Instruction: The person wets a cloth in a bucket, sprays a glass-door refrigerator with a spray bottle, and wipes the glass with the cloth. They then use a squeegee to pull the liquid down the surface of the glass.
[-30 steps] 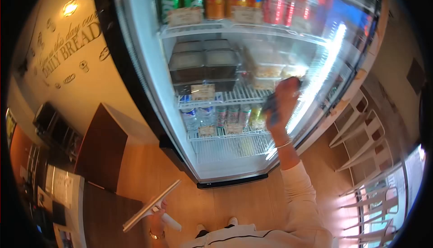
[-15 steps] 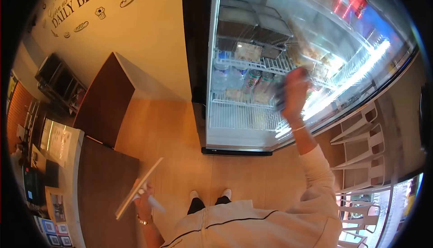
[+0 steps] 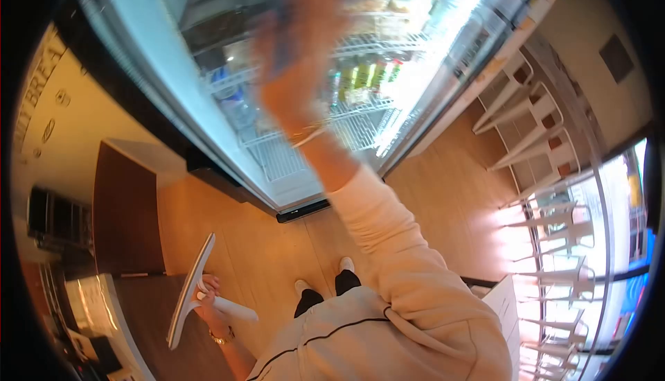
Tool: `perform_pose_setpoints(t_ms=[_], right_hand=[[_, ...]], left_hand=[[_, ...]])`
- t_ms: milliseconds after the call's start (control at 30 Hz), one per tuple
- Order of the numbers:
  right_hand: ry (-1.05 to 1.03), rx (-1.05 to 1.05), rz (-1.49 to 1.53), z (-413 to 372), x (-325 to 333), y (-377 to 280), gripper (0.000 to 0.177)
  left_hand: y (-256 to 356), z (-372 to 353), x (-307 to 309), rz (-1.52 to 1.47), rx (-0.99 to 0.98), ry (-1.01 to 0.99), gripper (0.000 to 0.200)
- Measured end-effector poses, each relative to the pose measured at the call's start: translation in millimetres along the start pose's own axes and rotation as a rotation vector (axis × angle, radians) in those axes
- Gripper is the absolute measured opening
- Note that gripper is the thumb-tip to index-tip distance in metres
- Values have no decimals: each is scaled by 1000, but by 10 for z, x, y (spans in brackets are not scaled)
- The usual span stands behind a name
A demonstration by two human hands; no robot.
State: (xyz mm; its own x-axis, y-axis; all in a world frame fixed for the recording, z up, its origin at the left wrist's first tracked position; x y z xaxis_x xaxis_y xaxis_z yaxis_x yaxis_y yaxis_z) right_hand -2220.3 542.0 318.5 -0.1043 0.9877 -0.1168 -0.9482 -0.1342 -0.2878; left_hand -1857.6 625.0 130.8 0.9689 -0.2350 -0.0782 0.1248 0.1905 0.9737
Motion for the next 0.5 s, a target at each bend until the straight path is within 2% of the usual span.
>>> perform_pose_setpoints(t_ms=[33,100,133,167,200,233,267,300,333,400,467,500], right_hand=[[-408,195,-243,-60,32,-188,48],[-480,298,-28,-848,164,-8,53],[-442,236,15,-1218,306,414,49],[-396,71,-166,-1590,512,822,51],[-267,-176,-195,-1723,687,1221,51],[-7,-541,41,-1521,808,1517,52],[224,-720,238,-1127,897,1744,52],[348,-754,340,-639,954,1860,53],[372,-708,374,-146,967,1873,55],[194,-477,379,578,978,1620,53],[122,-117,138,617,889,1420,52],[139,-80,26,382,931,1429,53]], left_hand=[[3,24,-57,-15,-22,-55,16],[10,48,-92,-37,-75,-150,14],[53,19,-99,23,-20,-71,12],[134,-94,-86,83,37,15,11],[149,-156,-84,132,87,105,9],[136,-192,-22,164,86,89,8],[126,-211,90,201,87,71,7],[147,-229,181,248,100,45,6],[160,-236,202,276,105,33,6],[191,-180,81,288,119,28,6],[163,-127,-84,259,102,-17,5],[96,-56,-157,227,70,-64,5]])
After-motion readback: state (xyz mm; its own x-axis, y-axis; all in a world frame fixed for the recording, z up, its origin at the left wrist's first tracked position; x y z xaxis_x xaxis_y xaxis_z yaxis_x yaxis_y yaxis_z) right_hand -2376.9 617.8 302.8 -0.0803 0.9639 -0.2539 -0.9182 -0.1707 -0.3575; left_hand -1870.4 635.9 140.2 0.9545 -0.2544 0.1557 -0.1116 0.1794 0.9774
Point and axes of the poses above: each hand's wrist, its own z-axis towards the middle knuckle, its own x-axis out of the back of the hand, y = z × x, the point moved 1 cm from there along z, towards the middle knuckle, and after that the axes turned 1 degree about -x, right-handed, at the moved point
